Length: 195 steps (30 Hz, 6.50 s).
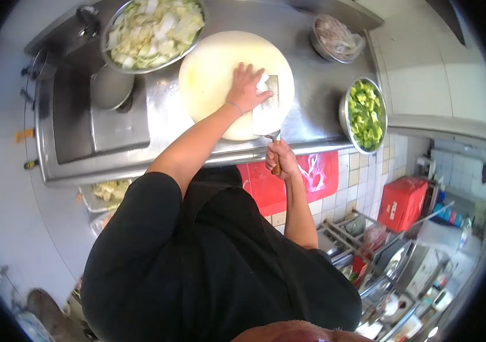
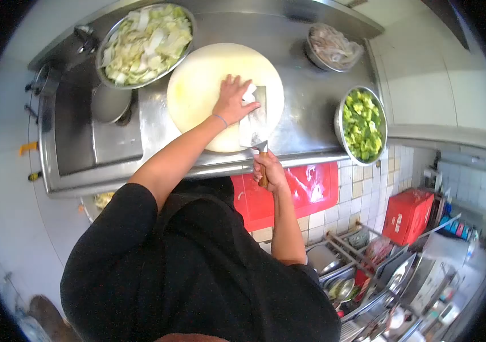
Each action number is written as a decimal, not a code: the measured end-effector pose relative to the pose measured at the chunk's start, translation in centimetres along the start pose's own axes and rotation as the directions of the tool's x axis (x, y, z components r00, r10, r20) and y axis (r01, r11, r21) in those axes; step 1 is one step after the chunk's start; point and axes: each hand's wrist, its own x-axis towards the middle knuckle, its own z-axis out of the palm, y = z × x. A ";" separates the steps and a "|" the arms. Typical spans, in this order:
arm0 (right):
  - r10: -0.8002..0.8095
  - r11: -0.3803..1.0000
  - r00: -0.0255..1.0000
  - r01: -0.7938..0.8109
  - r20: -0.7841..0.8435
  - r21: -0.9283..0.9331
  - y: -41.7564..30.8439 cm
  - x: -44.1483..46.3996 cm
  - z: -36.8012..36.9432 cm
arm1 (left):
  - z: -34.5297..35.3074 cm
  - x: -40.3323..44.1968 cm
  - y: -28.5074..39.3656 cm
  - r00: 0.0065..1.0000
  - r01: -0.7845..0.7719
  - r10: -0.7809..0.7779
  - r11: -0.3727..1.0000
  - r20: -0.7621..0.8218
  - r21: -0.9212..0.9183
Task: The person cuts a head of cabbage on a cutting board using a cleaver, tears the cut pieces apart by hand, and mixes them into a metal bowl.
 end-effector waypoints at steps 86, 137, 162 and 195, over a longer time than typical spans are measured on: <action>0.313 0.055 0.752 0.595 0.580 -0.802 23.7 -1.2 41.8 | -24.6 -67.8 -43.9 0.488 0.871 -0.776 0.460 -0.400 0.171; -0.300 0.949 0.905 0.314 0.301 0.003 -24.3 15.5 31.3 | -24.4 10.2 -27.3 0.870 0.323 -0.472 0.765 -0.143 -0.557; -0.183 -0.229 0.826 0.491 0.533 -0.840 -17.7 34.4 38.7 | -29.6 5.1 -27.9 0.851 0.476 -0.502 0.862 0.158 0.172; -0.260 -0.401 0.798 0.424 0.544 -0.812 -6.9 24.4 37.1 | -29.8 3.1 -27.4 0.879 0.176 -0.356 0.860 0.317 0.479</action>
